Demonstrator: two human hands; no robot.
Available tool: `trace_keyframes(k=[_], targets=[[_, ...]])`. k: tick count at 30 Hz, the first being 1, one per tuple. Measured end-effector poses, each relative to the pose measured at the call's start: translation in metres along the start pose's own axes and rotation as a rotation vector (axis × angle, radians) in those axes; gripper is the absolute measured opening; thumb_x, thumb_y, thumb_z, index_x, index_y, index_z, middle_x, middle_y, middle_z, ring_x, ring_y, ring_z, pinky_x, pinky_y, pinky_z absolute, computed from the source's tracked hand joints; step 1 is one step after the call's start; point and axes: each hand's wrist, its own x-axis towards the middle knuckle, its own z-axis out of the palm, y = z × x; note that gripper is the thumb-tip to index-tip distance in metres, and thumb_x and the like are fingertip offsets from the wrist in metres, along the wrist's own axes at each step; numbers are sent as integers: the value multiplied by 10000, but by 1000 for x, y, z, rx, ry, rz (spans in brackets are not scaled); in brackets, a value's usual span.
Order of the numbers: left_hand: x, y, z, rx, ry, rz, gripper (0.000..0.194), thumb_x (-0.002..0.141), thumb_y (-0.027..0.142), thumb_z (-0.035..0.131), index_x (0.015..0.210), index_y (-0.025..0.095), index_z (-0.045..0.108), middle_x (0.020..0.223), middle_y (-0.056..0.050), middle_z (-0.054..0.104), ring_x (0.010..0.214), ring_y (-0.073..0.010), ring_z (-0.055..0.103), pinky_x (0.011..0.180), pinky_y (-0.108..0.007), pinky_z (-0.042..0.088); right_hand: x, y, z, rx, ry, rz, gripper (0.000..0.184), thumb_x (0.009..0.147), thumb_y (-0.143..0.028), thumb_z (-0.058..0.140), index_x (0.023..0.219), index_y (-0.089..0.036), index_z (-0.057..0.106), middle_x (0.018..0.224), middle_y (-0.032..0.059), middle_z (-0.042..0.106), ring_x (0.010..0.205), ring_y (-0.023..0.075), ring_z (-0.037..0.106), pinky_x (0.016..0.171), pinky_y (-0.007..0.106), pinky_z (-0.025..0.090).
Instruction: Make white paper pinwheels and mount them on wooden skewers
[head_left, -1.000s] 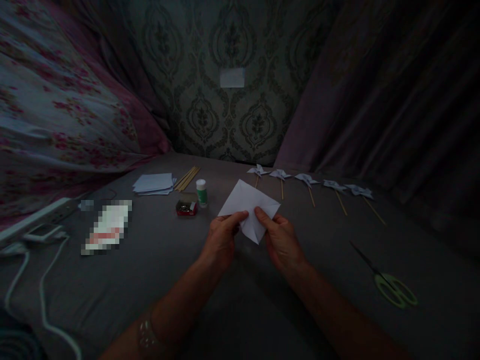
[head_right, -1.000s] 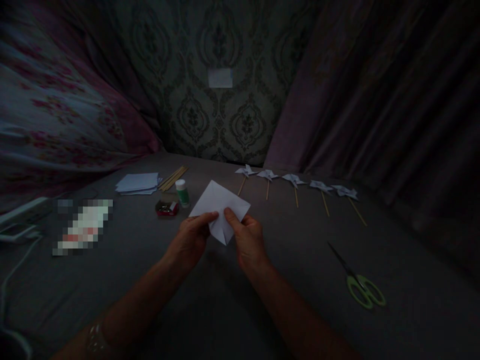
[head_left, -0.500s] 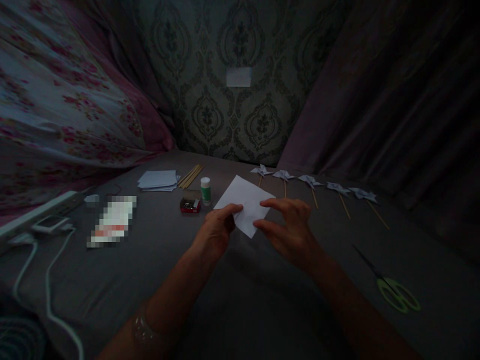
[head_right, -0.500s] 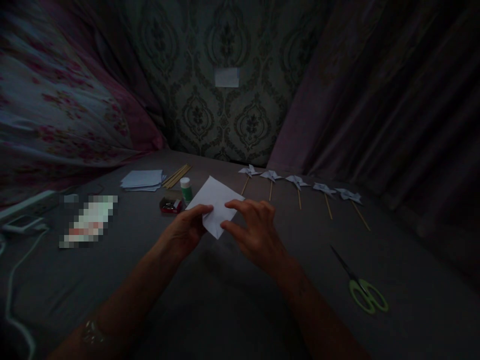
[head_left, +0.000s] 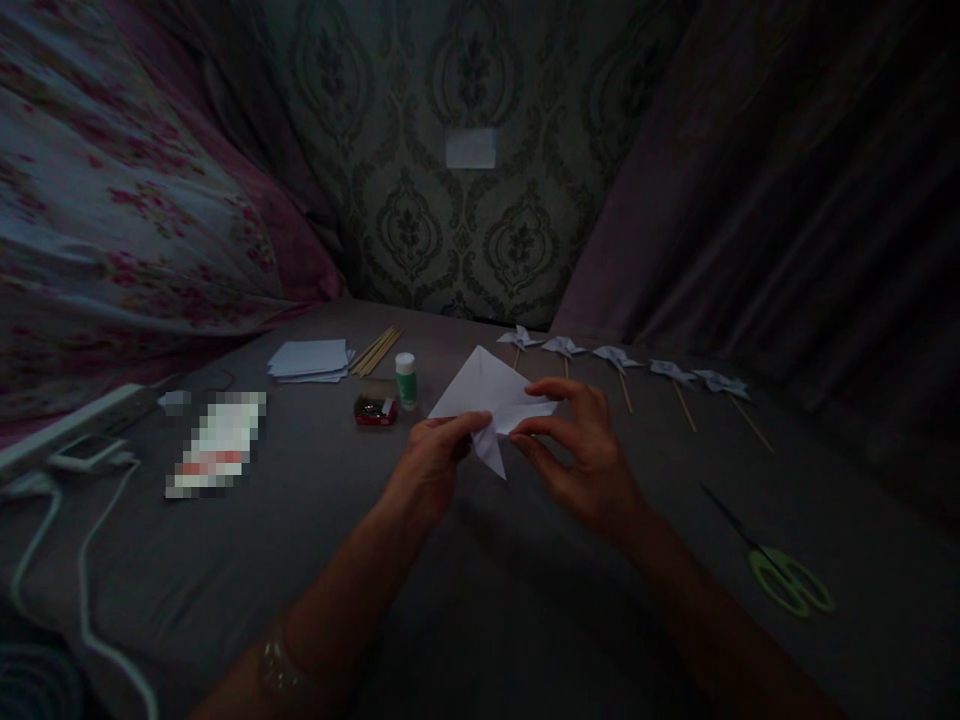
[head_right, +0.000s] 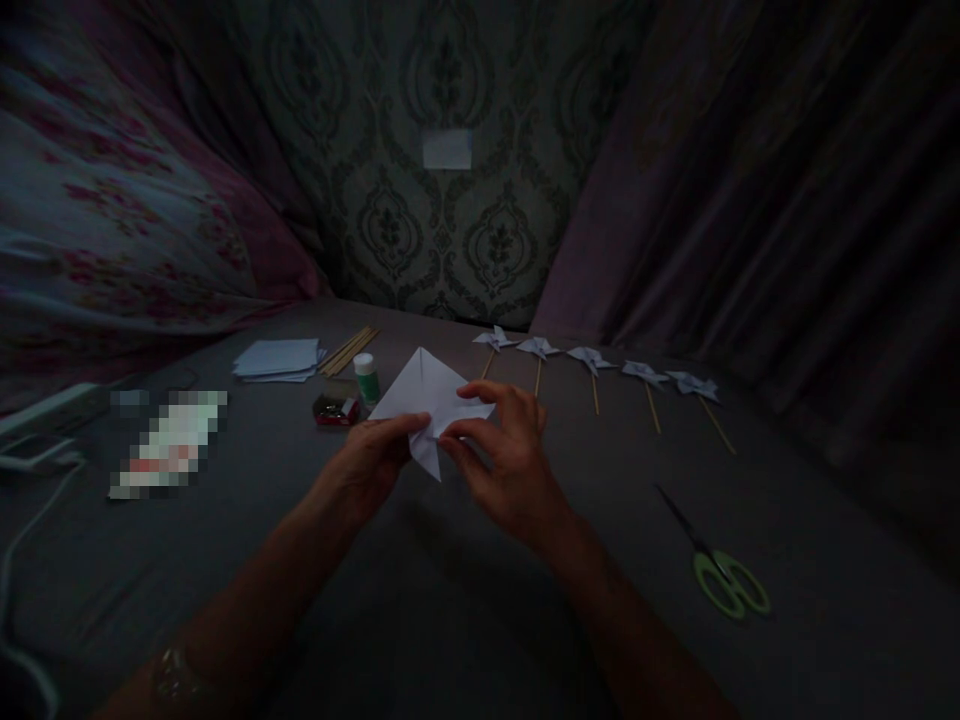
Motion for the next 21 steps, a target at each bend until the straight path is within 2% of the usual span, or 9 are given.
trace_keyframes(k=[4, 8, 21], targets=[[-2, -1, 2, 6, 0, -2, 166, 526, 229, 770, 576, 109, 667, 598, -29, 627, 533, -106, 530, 565, -253, 386, 1, -4, 2, 25, 33, 96, 40, 804, -252, 627, 789, -234, 660, 1113, 59, 562, 1046, 240, 496, 893, 444, 386], [-3, -3, 3, 12, -13, 8, 175, 536, 230, 772, 626, 104, 693, 657, -53, 661, 569, -118, 561, 593, -256, 400, 1, -6, 4, 33, 83, 158, 36, 780, -245, 641, 750, -229, 652, 1099, 56, 569, 1025, 241, 507, 895, 454, 387], [-6, -9, 4, 47, -54, -2, 190, 565, 254, 778, 667, 106, 714, 650, -56, 661, 568, -122, 563, 588, -251, 402, 1, -9, 5, -48, 128, 196, 48, 743, -209, 653, 699, -225, 642, 1084, 55, 576, 1021, 250, 502, 902, 466, 370]])
